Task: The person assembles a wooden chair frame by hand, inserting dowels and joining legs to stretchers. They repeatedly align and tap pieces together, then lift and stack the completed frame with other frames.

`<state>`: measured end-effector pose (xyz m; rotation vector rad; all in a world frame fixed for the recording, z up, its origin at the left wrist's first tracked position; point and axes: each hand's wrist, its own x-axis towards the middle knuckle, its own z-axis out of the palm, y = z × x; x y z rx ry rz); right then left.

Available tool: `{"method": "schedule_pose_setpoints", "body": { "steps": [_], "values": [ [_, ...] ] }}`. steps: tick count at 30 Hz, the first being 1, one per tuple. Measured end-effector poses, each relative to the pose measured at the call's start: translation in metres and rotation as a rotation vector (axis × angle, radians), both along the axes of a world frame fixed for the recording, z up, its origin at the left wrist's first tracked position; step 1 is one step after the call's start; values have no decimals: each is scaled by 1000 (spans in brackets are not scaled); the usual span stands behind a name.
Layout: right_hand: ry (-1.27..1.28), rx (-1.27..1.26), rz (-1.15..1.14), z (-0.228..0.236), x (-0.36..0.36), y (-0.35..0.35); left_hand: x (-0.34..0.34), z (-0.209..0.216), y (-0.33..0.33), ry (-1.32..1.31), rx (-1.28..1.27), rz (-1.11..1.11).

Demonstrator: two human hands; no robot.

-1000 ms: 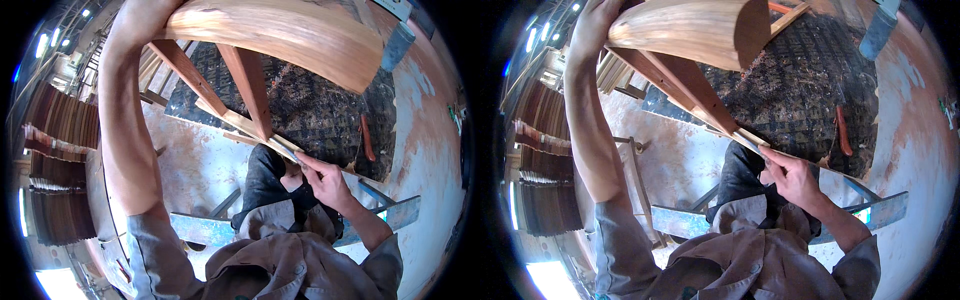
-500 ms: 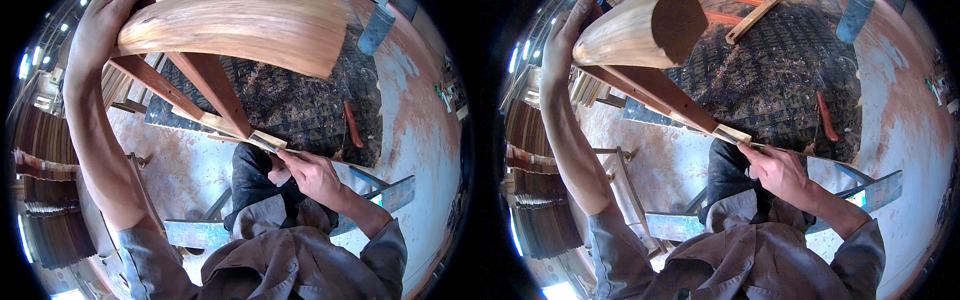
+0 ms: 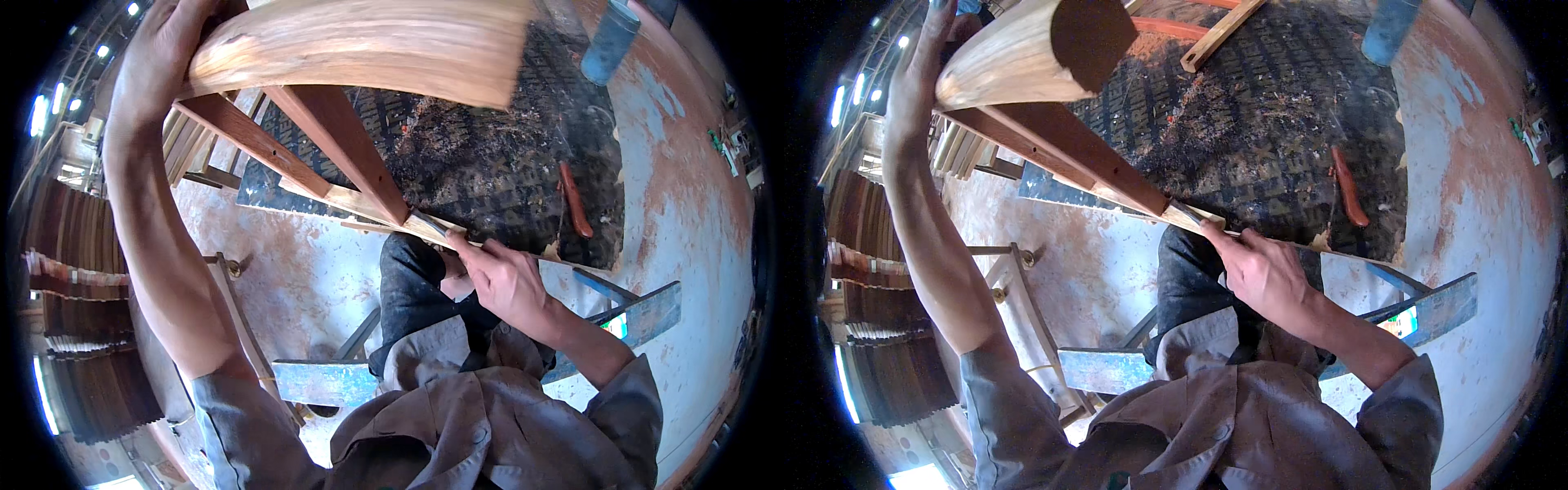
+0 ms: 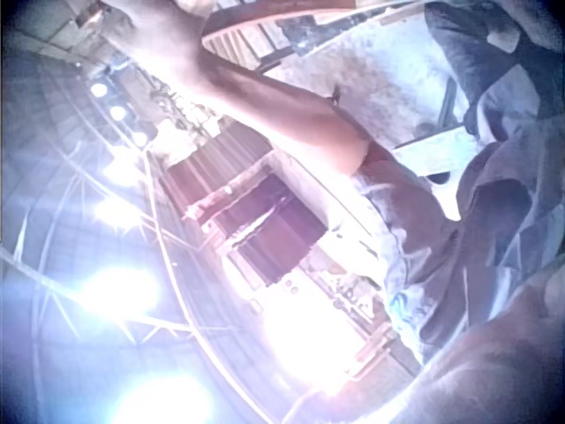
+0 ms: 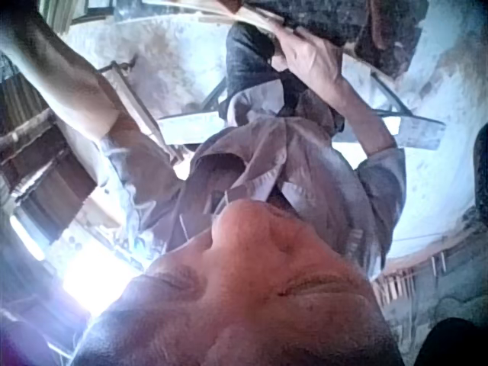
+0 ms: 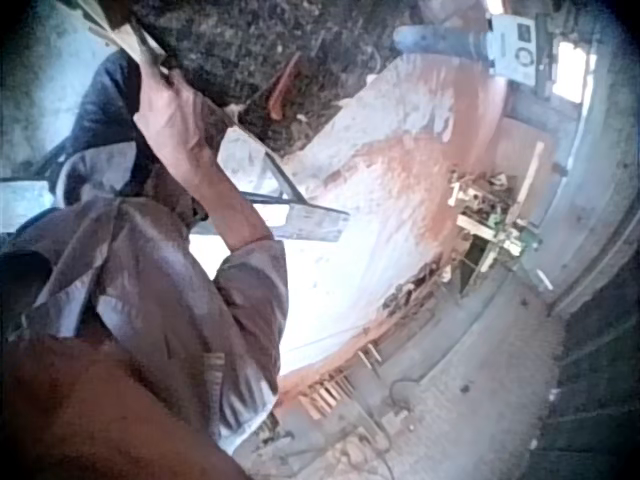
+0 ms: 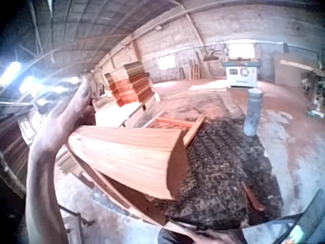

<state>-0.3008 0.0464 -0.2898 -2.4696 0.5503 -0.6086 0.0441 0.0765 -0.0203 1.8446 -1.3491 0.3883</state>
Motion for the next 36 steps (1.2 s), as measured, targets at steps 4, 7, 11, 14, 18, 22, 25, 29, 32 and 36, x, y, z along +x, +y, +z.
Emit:
{"method": "schedule_pose_setpoints", "body": {
  "steps": [4,7,11,14,18,22,25,29,32,36],
  "values": [
    [-237,309,-92,-7,2,1,12,18,22,-41,406,-419],
    [-410,308,-236,-11,-15,3,-11,15,35,-36,470,-429],
    [-317,258,-229,-12,-34,27,-5,9,45,-143,387,-343],
    [-285,289,-224,-5,-40,34,-27,14,13,-239,390,-144],
    [-249,259,-250,-5,-34,28,-42,15,-6,-149,433,42],
    [-176,201,-264,-1,-15,14,-54,13,-20,-76,500,130],
    [-172,209,-294,-6,-8,11,-65,13,-10,-185,532,50],
    [-160,223,-288,-7,-3,12,-67,5,-7,-209,449,-12],
    [-150,252,-296,-7,3,12,-80,6,-7,-203,432,78],
    [-100,224,-295,-6,8,12,-80,9,-10,-200,463,112]
  ]
}}
